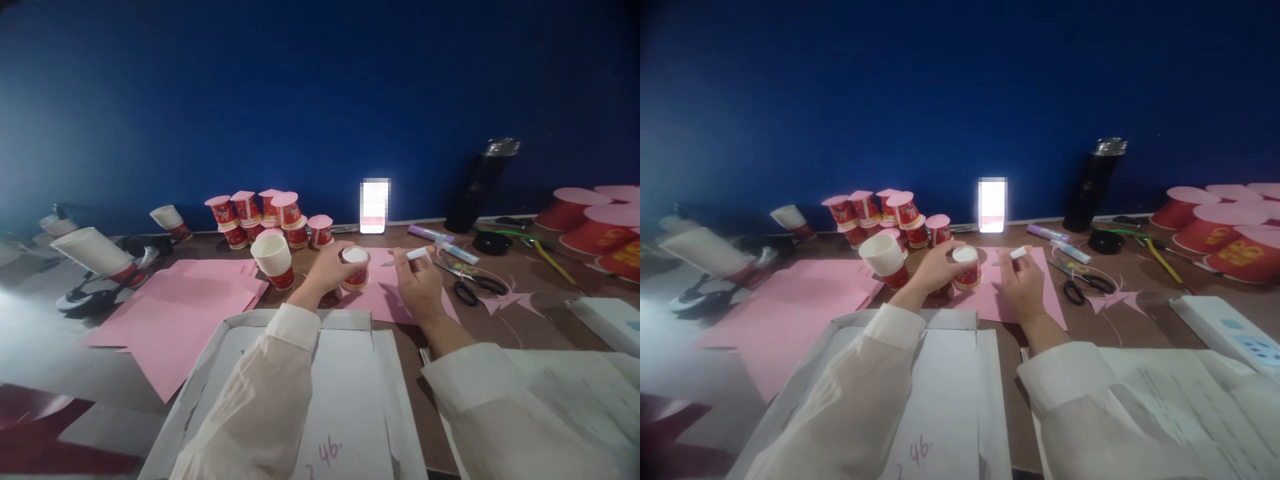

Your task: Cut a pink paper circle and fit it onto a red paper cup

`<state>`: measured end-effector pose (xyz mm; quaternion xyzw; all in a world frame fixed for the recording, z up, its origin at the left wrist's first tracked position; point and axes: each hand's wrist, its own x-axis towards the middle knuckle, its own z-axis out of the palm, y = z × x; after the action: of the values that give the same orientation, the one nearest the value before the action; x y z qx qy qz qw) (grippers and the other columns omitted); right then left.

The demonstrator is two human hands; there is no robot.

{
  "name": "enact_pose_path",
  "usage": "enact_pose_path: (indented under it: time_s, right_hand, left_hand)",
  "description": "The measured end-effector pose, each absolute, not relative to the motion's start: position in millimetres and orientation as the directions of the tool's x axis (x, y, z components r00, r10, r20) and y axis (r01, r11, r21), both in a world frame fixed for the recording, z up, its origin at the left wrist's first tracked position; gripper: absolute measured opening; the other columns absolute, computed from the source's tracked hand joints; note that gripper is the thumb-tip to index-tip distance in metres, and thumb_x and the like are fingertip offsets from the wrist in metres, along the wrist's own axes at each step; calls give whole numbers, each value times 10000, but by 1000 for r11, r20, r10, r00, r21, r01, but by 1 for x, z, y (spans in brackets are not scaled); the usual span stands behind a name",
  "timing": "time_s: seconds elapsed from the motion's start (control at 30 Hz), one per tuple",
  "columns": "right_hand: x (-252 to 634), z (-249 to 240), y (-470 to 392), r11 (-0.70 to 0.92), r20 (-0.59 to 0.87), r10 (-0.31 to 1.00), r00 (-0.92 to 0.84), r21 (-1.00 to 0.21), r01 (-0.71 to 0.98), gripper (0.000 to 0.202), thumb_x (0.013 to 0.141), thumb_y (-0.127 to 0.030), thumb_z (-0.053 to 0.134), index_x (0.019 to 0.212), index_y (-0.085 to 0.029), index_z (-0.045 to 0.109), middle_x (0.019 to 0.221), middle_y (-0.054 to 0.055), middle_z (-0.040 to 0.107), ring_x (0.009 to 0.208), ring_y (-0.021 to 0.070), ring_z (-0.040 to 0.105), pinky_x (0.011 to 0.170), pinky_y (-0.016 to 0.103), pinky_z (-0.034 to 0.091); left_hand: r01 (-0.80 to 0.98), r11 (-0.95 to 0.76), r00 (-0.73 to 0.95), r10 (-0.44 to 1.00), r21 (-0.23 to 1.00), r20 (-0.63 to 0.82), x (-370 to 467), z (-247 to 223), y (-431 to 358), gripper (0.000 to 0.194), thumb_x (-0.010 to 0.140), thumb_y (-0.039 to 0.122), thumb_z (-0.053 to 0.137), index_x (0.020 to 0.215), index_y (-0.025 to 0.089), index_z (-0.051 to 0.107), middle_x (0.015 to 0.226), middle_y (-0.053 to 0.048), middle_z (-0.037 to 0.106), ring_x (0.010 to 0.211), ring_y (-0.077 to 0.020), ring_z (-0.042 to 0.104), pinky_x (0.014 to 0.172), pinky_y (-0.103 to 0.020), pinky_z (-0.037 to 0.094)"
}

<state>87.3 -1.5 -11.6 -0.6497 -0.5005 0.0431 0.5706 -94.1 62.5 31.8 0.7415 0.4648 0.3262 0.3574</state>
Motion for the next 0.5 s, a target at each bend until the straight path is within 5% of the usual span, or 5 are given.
enact_pose_path:
  time_s: [0.5]
  right_hand:
    - [101, -15, 5, 87, 494, 664, 561, -796, 598, 615, 943, -669, 449, 966, -174, 812, 835, 127, 755, 864, 298, 711, 871, 446, 518]
  left_hand:
    - [417, -265, 330, 935, 869, 127, -92, 38, 60, 543, 753, 378, 861, 1224, 173, 685, 1138, -84, 757, 979, -210, 698, 887, -314, 537]
